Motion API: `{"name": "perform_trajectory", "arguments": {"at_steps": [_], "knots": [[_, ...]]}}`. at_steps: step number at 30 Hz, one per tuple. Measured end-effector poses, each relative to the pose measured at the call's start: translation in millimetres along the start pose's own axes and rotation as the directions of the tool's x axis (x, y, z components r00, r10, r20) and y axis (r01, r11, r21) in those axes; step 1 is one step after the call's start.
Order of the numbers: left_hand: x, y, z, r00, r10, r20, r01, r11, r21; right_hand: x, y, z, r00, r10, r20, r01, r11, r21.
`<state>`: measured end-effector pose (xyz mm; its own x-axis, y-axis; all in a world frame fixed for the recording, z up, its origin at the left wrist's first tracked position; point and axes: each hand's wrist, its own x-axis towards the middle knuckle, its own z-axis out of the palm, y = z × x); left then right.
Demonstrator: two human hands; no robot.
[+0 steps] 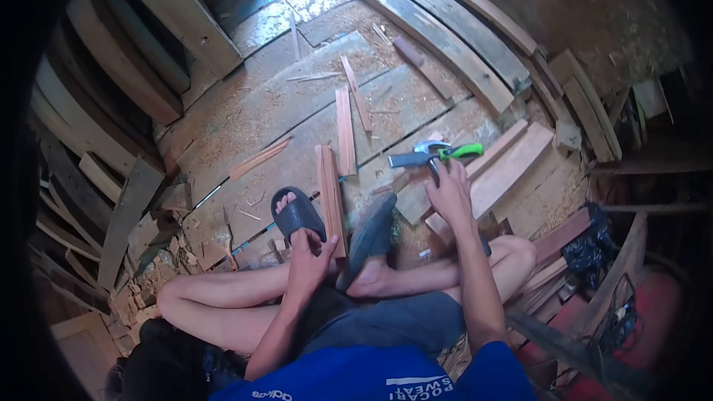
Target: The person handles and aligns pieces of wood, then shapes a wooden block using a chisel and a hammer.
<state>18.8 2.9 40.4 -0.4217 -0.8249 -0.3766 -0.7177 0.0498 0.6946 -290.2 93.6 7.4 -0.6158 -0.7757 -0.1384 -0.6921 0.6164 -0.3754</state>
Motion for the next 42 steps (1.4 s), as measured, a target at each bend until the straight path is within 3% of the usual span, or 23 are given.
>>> {"name": "perform_trajectory", "arguments": {"at_steps": [1,2,5,7,9,11,13,14,17,21,24,27,28,31,33,35,38,42], "knots": [[-9,2,-2,0.997,-0.046,0.062,0.042,0.997,0.065,-17,6,2,0.999,0.042,-0.035,-0.041,0.999,0.009],[-18,4,1,0.997,0.072,0.005,-0.072,0.994,0.088,-32,12,9,0.993,0.054,-0.104,-0.054,0.999,0.001],[-25,6,9,0.998,0.065,-0.004,-0.063,0.984,0.166,-68,-12,13,0.969,0.069,-0.236,-0.021,0.98,0.199],[-17,6,12,0.998,0.044,-0.046,-0.035,0.983,0.182,-83,-42,27,0.985,0.057,-0.164,0.042,0.84,0.541],[3,9,9,0.996,0.029,-0.079,-0.012,0.979,0.202,-89,-70,48,0.992,-0.025,-0.123,0.095,0.788,0.608],[29,15,-3,0.996,0.011,-0.093,0.011,0.972,0.233,-95,-96,59,0.982,-0.018,-0.186,0.119,0.828,0.548],[60,17,-4,0.964,0.192,-0.183,-0.105,0.91,0.402,-95,-101,63,0.972,-0.015,-0.235,0.141,0.837,0.529],[78,17,-8,0.995,0.063,-0.078,-0.027,0.917,0.399,-97,-100,66,0.969,-0.007,-0.246,0.144,0.825,0.546],[104,24,-13,0.977,-0.043,0.208,-0.058,0.89,0.453,-105,-95,69,0.967,-0.054,-0.248,0.182,0.829,0.529],[122,8,-16,0.922,0.014,0.387,-0.158,0.926,0.344,-115,-93,61,0.958,-0.23,-0.173,0.286,0.818,0.498],[122,12,-32,0.917,-0.096,0.387,-0.017,0.961,0.277,-117,-96,52,0.893,-0.45,-0.034,0.396,0.747,0.534],[125,18,-51,0.914,-0.223,0.339,0.18,0.972,0.152,-119,-97,71,0.898,-0.439,0.006,0.37,0.764,0.529],[134,14,-58,0.863,-0.224,0.453,0.263,0.964,-0.024,-119,-98,73,0.898,-0.436,-0.051,0.398,0.76,0.513],[138,32,-75,0.793,-0.305,0.527,0.417,0.903,-0.104,-118,-110,73,0.886,-0.413,-0.21,0.458,0.716,0.527],[146,33,-80,0.762,-0.316,0.565,0.416,0.908,-0.054,-114,-119,69,0.879,-0.376,-0.292,0.473,0.621,0.625],[161,11,-76,0.747,-0.33,0.577,0.436,0.899,-0.05,-110,-133,44,0.831,-0.358,-0.425,0.547,0.665,0.509],[147,35,-81,0.746,-0.284,0.603,0.366,0.93,-0.014,-95,-146,34,0.789,-0.375,-0.487,0.589,0.687,0.426],[148,13,-69,0.846,-0.294,0.444,0.442,0.853,-0.277,-80,-161,49,0.835,-0.306,-0.456,0.509,0.744,0.433]]}}
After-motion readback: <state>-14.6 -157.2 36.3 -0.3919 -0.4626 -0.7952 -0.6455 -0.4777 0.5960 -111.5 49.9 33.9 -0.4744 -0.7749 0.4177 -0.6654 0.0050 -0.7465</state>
